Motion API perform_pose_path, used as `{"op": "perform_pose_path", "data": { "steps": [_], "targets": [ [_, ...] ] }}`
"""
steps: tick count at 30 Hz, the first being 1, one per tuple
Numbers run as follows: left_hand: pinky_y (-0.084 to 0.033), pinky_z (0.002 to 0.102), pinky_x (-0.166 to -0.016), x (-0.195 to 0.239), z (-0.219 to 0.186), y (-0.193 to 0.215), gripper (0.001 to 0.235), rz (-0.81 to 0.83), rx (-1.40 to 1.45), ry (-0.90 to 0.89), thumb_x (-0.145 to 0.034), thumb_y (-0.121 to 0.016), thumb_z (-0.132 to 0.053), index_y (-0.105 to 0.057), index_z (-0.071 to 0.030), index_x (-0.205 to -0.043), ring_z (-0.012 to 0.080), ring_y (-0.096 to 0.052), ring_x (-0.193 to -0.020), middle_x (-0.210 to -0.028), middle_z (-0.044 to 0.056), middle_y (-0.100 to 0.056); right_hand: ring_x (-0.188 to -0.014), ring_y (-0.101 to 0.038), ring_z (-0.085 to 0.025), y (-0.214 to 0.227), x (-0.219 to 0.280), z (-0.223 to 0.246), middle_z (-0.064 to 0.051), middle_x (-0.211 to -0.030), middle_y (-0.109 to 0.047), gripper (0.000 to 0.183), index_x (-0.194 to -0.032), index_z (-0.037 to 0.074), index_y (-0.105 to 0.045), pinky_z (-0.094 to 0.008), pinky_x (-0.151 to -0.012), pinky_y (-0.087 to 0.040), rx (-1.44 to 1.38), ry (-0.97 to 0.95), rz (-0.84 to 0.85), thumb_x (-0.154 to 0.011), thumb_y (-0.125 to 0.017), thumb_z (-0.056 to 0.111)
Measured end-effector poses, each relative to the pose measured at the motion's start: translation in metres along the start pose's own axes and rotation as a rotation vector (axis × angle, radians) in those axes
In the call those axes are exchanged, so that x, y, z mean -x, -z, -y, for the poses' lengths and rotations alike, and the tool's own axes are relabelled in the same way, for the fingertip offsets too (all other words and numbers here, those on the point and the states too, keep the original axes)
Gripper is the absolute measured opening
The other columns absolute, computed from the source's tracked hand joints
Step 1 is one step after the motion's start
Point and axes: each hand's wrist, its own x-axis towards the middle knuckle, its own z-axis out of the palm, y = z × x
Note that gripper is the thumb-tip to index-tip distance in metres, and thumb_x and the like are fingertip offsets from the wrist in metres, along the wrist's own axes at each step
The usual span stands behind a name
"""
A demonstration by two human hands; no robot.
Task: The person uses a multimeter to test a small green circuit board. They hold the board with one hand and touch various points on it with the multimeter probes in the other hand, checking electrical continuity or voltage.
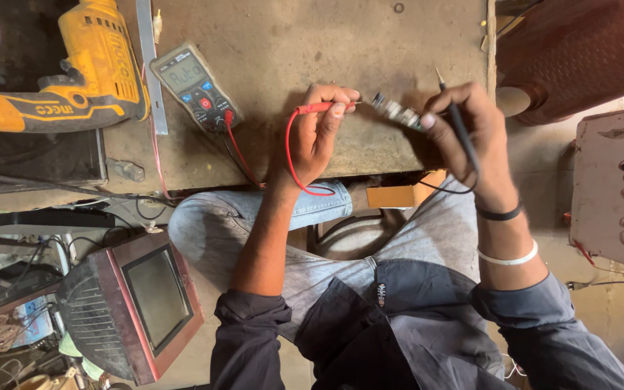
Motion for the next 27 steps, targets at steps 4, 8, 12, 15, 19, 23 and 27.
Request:
{"op": "perform_pose_path", "data": {
  "steps": [4,8,12,15,19,23,27],
  "targets": [
    [-0.058,0.028,-0.090,-0.001,-0.009,-0.002,0.017,-0.022,-0.241,-0.020,-0.114,-0.051,-0.020,-0.058,-0.005,-0.118,0.0171,-0.073,-0.105,-0.117,0.009,-0.073,-0.084,-0.056,-0.006,0.009,-0.009,-0.004,-0.001,-0.095,-0.066,0.016,-0.111,0.004,-0.057,-0.023,-0.076,-0.046,-0.057,-0.127,0.095,-0.107,-0.071,0.008],
    [-0.058,0.032,-0.088,-0.003,-0.019,-0.001,0.014,-0.050,-0.445,-0.077,-0.108,-0.062,-0.017,-0.063,-0.012,-0.121,0.0223,-0.074,-0.102,-0.112,0.007,-0.075,-0.090,-0.058,-0.005,0.005,-0.017,0.000,-0.001,-0.101,-0.067,0.017,-0.110,0.003,-0.056,-0.023,-0.083,-0.049,-0.159,-0.133,0.091,-0.107,-0.072,0.008],
    [-0.058,0.036,-0.084,-0.004,-0.025,0.000,0.026,-0.011,-0.530,-0.087,-0.100,-0.070,-0.015,-0.063,-0.012,-0.125,0.0274,-0.073,-0.100,-0.112,0.010,-0.073,-0.089,-0.063,-0.007,-0.002,-0.021,0.006,-0.003,-0.099,-0.070,0.020,-0.111,0.001,-0.062,-0.023,-0.080,-0.053,-0.047,-0.174,0.027,-0.100,-0.076,0.011],
    [-0.058,0.037,-0.083,-0.006,-0.030,-0.002,0.026,0.004,-0.549,-0.076,-0.099,-0.072,-0.012,-0.064,-0.012,-0.124,0.0273,-0.073,-0.098,-0.108,0.010,-0.073,-0.096,-0.069,-0.010,-0.010,-0.017,0.012,-0.005,-0.110,-0.076,0.022,-0.115,-0.001,-0.062,-0.025,-0.085,-0.056,0.015,-0.171,-0.089,-0.104,-0.073,0.015],
    [-0.058,0.036,-0.084,-0.009,-0.035,-0.003,0.031,0.018,-0.560,-0.104,-0.095,-0.073,-0.010,-0.065,-0.013,-0.126,0.0269,-0.073,-0.099,-0.109,0.010,-0.073,-0.094,-0.070,-0.014,-0.004,-0.014,0.019,-0.009,-0.102,-0.075,0.029,-0.117,0.000,-0.066,-0.028,-0.085,-0.055,0.175,-0.099,-0.014,-0.097,-0.077,0.019],
    [-0.058,0.036,-0.085,-0.007,-0.038,-0.002,0.031,0.011,-0.553,-0.117,-0.095,-0.073,-0.009,-0.065,-0.012,-0.125,0.0259,-0.073,-0.099,-0.109,0.009,-0.073,-0.086,-0.069,-0.012,-0.006,-0.010,0.017,-0.008,-0.100,-0.075,0.033,-0.114,0.002,-0.065,-0.028,-0.079,-0.054,0.256,-0.090,-0.013,-0.091,-0.080,0.019],
    [-0.059,0.034,-0.083,-0.006,-0.042,0.000,0.029,-0.035,-0.523,-0.124,-0.096,-0.073,-0.011,-0.067,-0.012,-0.123,0.0241,-0.074,-0.097,-0.109,0.008,-0.074,-0.082,-0.063,-0.009,-0.005,-0.008,0.010,-0.006,-0.088,-0.071,0.025,-0.115,0.003,-0.067,-0.026,-0.076,-0.052,0.181,-0.175,-0.052,-0.097,-0.077,0.017]
  ]
}}
